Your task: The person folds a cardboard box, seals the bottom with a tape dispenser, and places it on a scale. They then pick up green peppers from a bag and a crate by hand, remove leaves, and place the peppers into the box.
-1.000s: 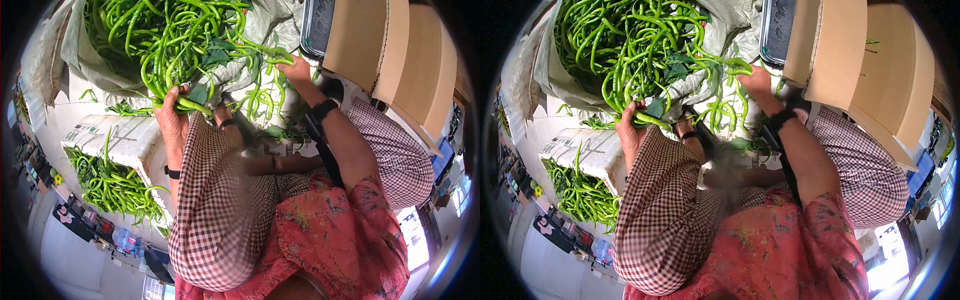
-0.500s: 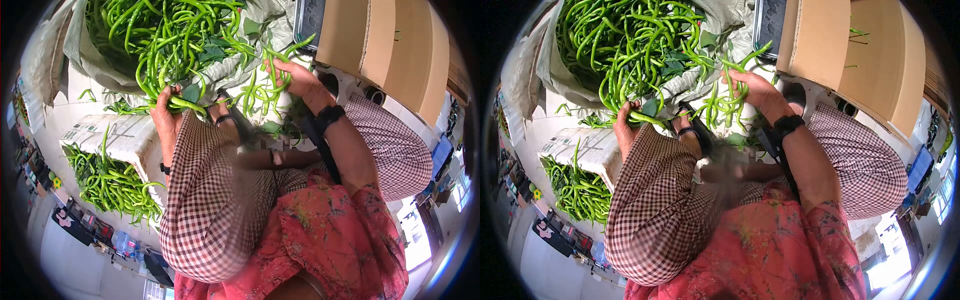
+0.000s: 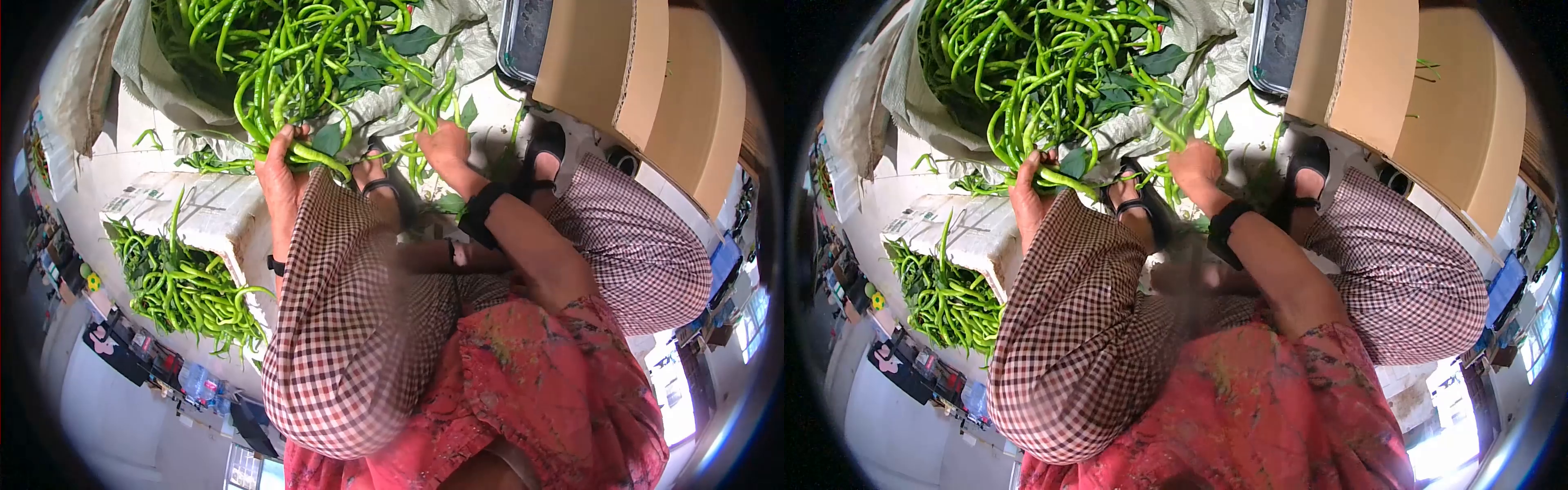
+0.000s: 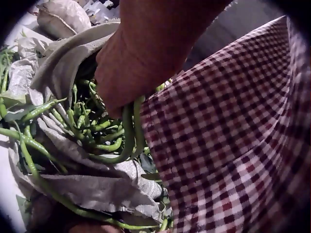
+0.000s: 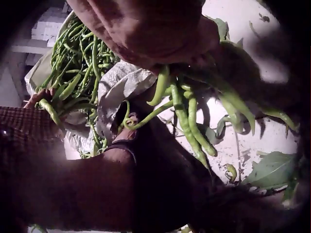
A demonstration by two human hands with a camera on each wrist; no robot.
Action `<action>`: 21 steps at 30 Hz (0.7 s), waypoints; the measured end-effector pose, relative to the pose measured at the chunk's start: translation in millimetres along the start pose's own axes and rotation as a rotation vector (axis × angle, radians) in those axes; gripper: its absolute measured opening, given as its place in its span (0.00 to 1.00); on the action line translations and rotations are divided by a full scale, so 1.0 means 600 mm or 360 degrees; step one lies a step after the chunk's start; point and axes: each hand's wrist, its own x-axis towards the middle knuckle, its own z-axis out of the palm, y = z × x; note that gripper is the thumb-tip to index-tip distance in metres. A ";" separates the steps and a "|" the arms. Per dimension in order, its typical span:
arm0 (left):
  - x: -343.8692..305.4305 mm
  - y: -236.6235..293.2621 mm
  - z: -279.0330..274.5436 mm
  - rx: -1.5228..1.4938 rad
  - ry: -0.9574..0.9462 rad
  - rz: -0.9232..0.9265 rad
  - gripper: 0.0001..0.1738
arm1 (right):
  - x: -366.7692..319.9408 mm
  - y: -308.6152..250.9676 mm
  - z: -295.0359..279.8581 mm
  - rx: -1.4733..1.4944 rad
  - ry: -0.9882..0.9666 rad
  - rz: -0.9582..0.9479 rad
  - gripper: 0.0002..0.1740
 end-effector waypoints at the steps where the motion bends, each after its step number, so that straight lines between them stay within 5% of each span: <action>1: 0.004 0.001 -0.006 -0.0046 -0.0084 0.0019 0.13 | 0.006 -0.002 0.007 -0.0005 0.0065 -0.0055 0.22; 10: -0.047 0.097 0.019 0.0007 -0.0235 0.0276 0.15 | 0.039 0.020 0.031 0.0146 0.0003 -0.0293 0.20; 14: -0.074 0.193 0.001 0.0113 -0.0480 0.0537 0.20 | 0.023 0.063 -0.047 0.0987 -0.0771 -0.0631 0.21; 18: -0.108 0.274 0.027 -0.0260 -0.0646 0.0684 0.18 | -0.012 0.025 -0.159 0.1001 -0.0775 -0.0958 0.21; 21: -0.115 0.298 0.030 -0.0338 -0.0715 0.0680 0.16 | -0.057 -0.032 -0.228 0.1370 -0.1160 -0.0867 0.26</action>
